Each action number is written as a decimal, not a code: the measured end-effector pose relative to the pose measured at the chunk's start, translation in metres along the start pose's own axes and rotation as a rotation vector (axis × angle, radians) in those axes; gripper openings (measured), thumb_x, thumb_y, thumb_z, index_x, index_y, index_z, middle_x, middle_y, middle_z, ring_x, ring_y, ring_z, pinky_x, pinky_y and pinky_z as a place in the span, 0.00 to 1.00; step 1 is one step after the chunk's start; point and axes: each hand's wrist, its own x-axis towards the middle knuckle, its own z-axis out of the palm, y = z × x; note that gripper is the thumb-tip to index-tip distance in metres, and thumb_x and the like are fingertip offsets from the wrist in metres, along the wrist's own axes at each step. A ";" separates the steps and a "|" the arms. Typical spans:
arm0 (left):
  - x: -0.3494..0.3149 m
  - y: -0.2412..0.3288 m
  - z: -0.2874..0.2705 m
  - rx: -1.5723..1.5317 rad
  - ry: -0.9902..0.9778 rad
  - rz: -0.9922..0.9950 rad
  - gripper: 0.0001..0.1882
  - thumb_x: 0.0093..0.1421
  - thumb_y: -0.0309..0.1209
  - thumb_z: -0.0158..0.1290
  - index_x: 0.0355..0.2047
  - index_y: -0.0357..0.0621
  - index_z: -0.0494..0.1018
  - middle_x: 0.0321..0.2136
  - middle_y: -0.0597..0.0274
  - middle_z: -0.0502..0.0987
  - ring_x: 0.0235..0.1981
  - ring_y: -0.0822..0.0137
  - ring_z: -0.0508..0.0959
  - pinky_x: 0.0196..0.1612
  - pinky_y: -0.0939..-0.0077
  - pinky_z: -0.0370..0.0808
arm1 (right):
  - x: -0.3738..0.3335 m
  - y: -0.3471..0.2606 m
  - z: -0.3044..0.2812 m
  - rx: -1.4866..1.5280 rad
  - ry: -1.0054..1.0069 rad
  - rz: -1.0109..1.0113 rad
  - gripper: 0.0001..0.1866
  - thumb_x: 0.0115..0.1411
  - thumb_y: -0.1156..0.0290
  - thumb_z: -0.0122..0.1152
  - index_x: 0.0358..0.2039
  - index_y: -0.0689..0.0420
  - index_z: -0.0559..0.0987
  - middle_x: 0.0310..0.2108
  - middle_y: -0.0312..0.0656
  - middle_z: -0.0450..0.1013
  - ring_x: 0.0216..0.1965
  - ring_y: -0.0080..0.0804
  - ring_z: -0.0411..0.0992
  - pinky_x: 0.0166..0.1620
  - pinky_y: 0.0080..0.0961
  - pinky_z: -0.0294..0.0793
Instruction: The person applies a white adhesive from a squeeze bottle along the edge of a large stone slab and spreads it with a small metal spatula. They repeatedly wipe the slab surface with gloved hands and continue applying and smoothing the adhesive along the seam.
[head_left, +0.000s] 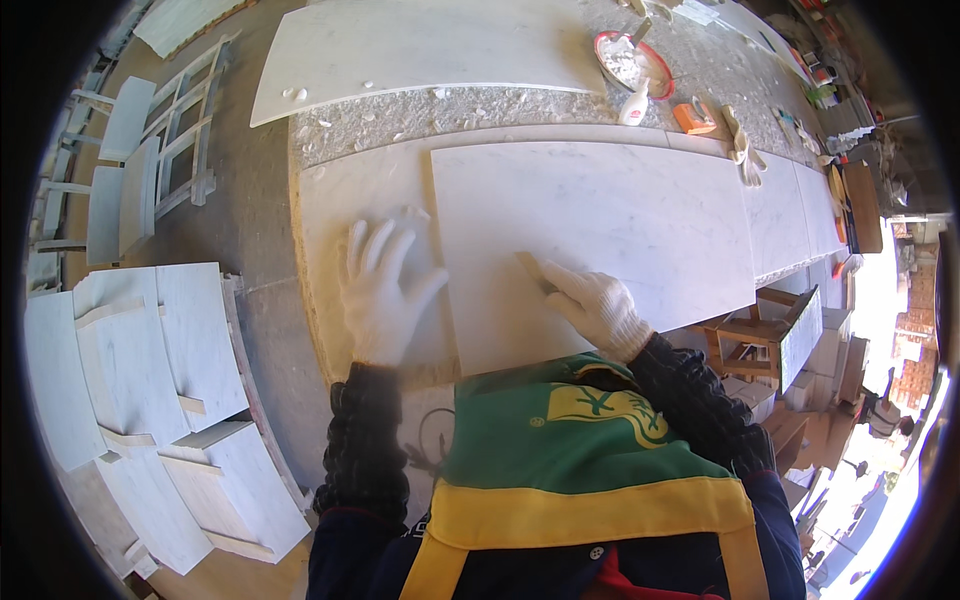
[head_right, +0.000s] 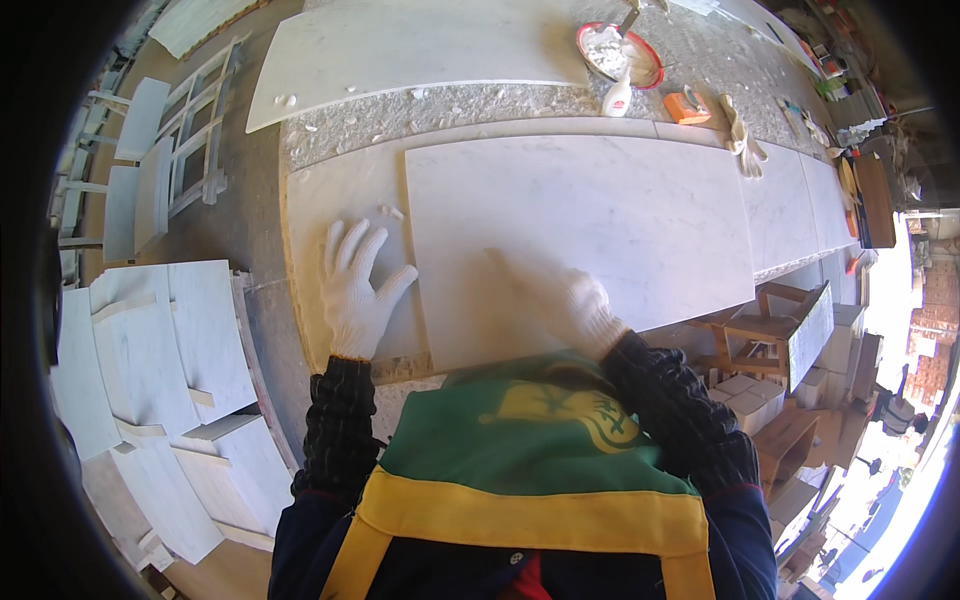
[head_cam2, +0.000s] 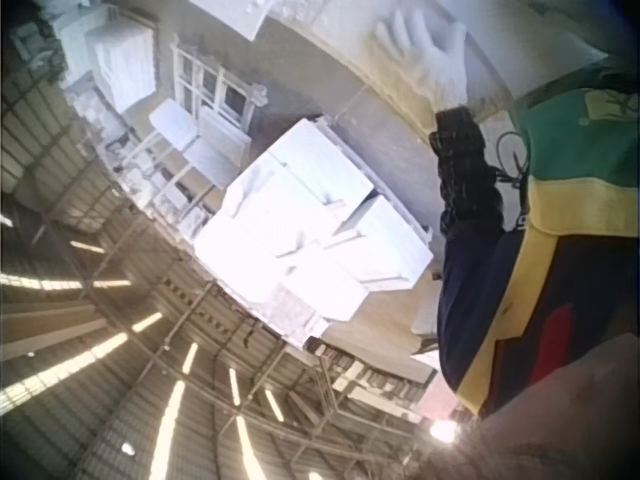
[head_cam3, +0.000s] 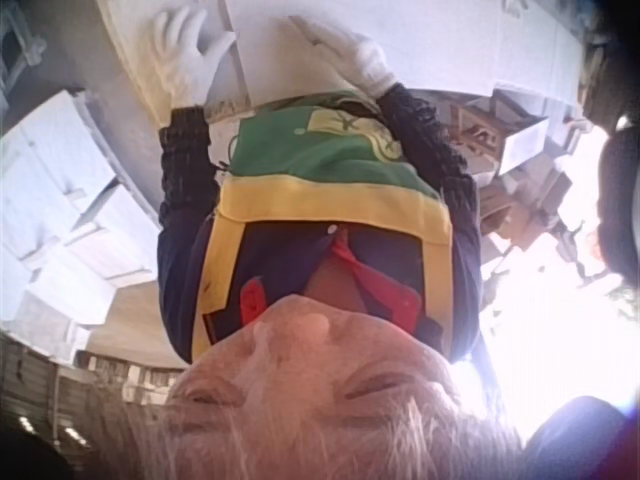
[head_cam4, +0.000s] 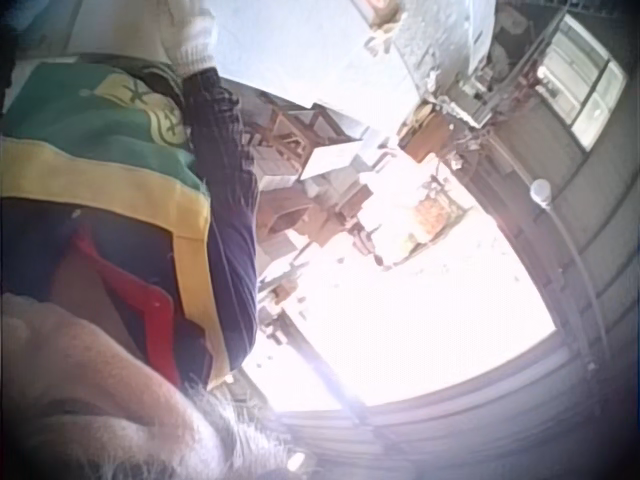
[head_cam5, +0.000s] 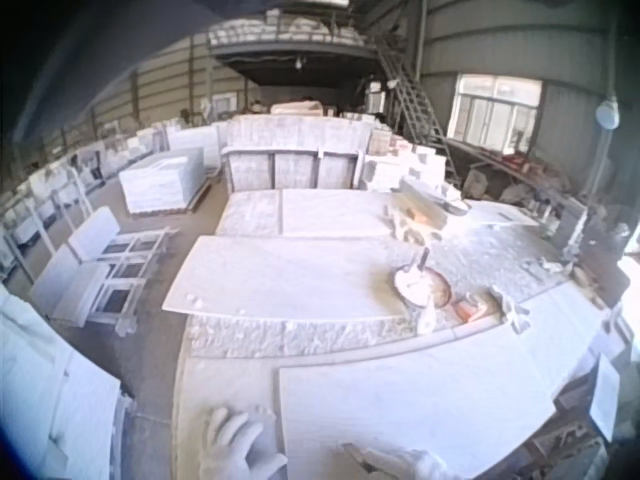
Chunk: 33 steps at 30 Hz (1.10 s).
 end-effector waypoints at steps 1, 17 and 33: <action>0.000 0.001 -0.001 -0.016 -0.016 0.000 0.35 0.52 0.47 0.73 0.60 0.53 0.78 0.64 0.59 0.75 0.71 0.42 0.65 0.73 0.48 0.62 | 0.011 0.003 0.005 0.018 -0.030 0.008 0.24 0.67 0.68 0.62 0.63 0.54 0.77 0.39 0.50 0.81 0.38 0.53 0.80 0.42 0.45 0.79; 0.003 -0.005 0.001 0.067 0.005 0.119 0.35 0.49 0.49 0.73 0.55 0.48 0.81 0.61 0.60 0.77 0.71 0.46 0.66 0.74 0.47 0.60 | 0.119 -0.022 0.048 -0.257 -0.132 0.256 0.27 0.70 0.56 0.57 0.68 0.44 0.71 0.39 0.51 0.82 0.40 0.56 0.80 0.41 0.50 0.78; -0.001 -0.004 0.007 0.073 0.018 0.042 0.31 0.54 0.48 0.72 0.56 0.50 0.81 0.63 0.60 0.77 0.72 0.50 0.66 0.72 0.58 0.66 | 0.033 0.000 0.038 0.125 -0.065 0.049 0.29 0.69 0.58 0.60 0.70 0.41 0.72 0.52 0.46 0.81 0.45 0.51 0.81 0.46 0.42 0.82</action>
